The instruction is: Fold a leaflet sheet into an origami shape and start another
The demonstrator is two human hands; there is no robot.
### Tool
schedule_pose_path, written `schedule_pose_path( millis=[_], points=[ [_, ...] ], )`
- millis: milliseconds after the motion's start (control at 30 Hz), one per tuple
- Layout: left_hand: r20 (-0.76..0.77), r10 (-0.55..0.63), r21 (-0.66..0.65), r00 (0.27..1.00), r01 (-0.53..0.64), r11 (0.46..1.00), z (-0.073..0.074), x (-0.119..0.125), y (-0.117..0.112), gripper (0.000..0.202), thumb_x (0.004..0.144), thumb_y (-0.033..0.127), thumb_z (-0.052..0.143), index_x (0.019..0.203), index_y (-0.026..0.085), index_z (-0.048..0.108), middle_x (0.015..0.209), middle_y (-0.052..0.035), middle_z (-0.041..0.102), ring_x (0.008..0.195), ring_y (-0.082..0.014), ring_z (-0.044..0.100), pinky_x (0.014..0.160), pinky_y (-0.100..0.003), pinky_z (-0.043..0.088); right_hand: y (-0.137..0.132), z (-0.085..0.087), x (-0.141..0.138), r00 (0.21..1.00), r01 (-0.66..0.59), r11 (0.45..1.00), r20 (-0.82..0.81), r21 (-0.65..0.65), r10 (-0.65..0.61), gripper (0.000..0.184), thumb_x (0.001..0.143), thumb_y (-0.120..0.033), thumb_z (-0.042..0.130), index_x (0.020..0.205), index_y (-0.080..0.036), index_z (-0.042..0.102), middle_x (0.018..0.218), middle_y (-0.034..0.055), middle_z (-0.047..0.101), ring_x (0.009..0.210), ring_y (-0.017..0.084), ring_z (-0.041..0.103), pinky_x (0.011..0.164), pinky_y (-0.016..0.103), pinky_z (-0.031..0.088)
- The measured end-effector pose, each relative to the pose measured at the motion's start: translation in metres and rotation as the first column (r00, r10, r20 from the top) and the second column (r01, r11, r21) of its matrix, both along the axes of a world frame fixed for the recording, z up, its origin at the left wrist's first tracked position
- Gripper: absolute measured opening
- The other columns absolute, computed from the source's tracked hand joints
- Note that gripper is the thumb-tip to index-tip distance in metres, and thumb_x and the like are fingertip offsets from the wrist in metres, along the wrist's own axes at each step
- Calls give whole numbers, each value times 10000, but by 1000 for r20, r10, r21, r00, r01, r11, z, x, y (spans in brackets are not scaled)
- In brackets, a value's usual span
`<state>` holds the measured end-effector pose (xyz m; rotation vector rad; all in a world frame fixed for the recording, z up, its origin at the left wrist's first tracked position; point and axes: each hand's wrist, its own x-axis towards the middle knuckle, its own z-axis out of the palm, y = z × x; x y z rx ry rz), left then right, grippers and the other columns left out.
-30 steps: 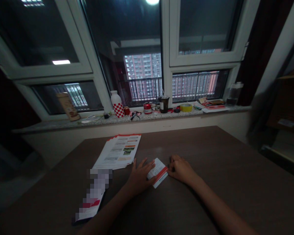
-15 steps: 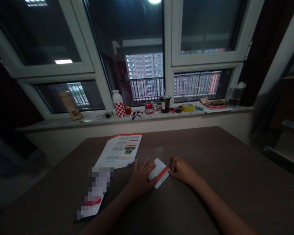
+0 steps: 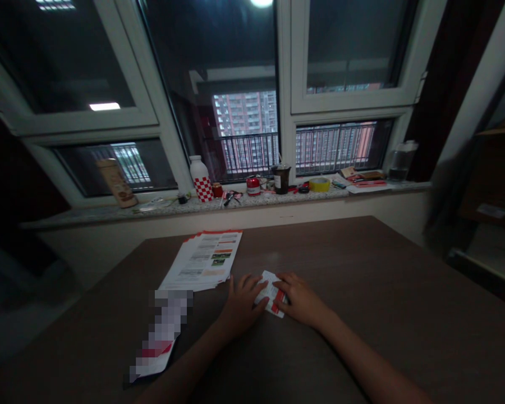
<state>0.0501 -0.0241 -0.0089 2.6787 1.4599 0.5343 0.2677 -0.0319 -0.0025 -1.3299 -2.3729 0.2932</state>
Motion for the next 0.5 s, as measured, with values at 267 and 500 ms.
schedule_pose_path(
  millis=[267, 500],
  points=[
    [-33, 112, 84, 993, -109, 991, -2, 6, 7, 475, 924, 410, 434, 1363, 228, 441, 1311, -79, 543, 1253, -307, 396, 1091, -604, 212, -1, 3, 1, 999, -34, 998, -20, -61, 33, 618, 817, -548, 595, 1352, -255, 490, 1409, 88, 464, 1287, 284, 373, 1070, 440, 307],
    [-27, 110, 167, 994, -104, 980, -3, 2, 11, 442, 873, 444, 526, 1270, 248, 534, 1273, -63, 561, 1235, -309, 404, 1084, -570, 234, 2, 3, 4, 996, -82, 988, -30, -130, 78, 640, 855, -564, 538, 1415, -282, 408, 1494, 46, 377, 1374, 272, 284, 1124, 461, 210]
  ],
)
